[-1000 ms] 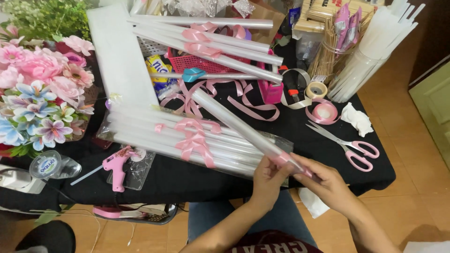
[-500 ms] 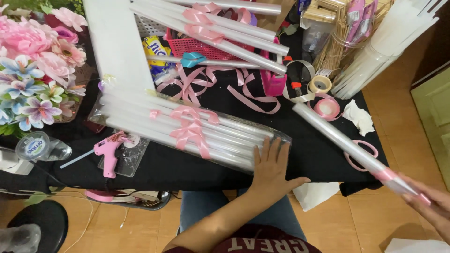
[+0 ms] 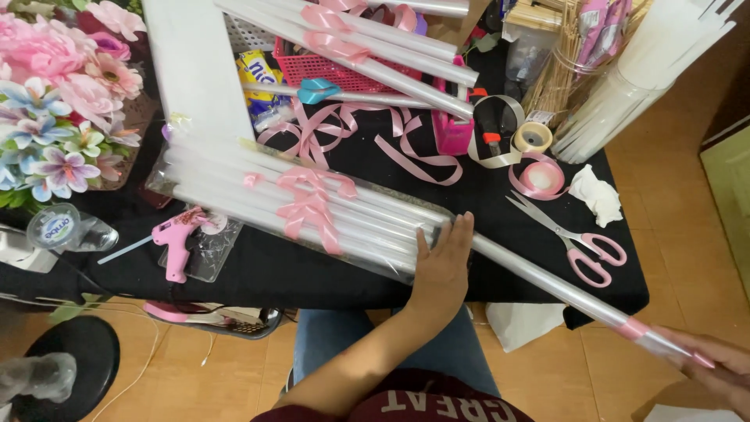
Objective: The person inserts multiple silver poles into a clear plastic sleeve containing decorative material. They repeatedly slide each pole into the sleeve and place it on the table, building a stack of assembled poles.
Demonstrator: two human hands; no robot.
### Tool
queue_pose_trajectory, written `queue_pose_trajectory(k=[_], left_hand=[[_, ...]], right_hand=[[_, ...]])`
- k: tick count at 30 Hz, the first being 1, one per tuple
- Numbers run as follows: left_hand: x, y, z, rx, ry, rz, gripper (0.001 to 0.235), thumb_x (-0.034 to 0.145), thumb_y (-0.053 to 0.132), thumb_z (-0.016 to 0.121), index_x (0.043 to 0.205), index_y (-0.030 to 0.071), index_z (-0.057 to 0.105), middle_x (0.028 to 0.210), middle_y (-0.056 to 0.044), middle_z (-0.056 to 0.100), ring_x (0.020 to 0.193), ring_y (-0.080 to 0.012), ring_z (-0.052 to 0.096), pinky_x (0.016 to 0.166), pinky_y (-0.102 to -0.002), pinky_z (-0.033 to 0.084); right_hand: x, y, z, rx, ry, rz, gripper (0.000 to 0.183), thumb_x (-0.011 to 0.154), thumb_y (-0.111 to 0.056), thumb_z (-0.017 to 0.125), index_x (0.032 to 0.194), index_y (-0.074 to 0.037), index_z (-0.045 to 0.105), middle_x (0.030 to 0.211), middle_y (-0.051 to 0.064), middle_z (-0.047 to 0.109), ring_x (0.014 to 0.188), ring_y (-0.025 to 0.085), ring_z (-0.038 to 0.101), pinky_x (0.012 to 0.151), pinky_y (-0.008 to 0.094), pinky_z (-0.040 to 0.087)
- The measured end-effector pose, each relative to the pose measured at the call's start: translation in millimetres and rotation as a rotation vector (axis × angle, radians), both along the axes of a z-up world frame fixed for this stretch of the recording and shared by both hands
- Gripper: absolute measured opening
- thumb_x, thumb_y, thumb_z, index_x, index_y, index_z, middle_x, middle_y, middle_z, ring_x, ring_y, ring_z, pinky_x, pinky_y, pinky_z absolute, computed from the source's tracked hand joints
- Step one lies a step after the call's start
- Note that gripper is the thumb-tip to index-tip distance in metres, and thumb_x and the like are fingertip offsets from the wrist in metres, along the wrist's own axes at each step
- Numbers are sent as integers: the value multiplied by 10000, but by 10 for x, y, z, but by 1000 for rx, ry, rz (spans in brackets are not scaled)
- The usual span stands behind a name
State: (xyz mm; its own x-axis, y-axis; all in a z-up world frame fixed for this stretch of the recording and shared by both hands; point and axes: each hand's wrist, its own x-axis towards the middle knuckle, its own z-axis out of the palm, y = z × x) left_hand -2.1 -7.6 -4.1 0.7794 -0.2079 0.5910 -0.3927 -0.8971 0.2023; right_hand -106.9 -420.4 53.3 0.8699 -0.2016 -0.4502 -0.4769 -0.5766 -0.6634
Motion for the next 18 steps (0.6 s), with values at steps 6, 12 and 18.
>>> queue_pose_trajectory(k=[6,12,18], left_hand=[[-83,27,340,-244,152,-172,645,1013,-32,497,1603,16,239,1354,-172,654,1429,-390,499,1180,-725,216],[-146,-91,285,-162,33,-173,628,1035,-24,505,1613,61,277,1584,-49,509,1428,-381,555,1138,-783,279],[-275,-128,323,-290,93,-290,649,1033,-9,472,1634,96,250,1562,-109,542,1427,-452,536,1143,-793,249]], right_hand=[[178,462,210,-7,-72,105,550,884,16,712,1373,-220,800,1185,73,879,1148,174,719,1028,293,453],[507,887,-44,-42,-310,384,511,857,-145,719,1348,-279,750,1320,-76,810,1219,80,699,1072,239,438],[818,1789,249,-111,-324,526,468,954,-302,564,1412,-297,661,1392,-92,735,1231,91,687,1018,266,476]])
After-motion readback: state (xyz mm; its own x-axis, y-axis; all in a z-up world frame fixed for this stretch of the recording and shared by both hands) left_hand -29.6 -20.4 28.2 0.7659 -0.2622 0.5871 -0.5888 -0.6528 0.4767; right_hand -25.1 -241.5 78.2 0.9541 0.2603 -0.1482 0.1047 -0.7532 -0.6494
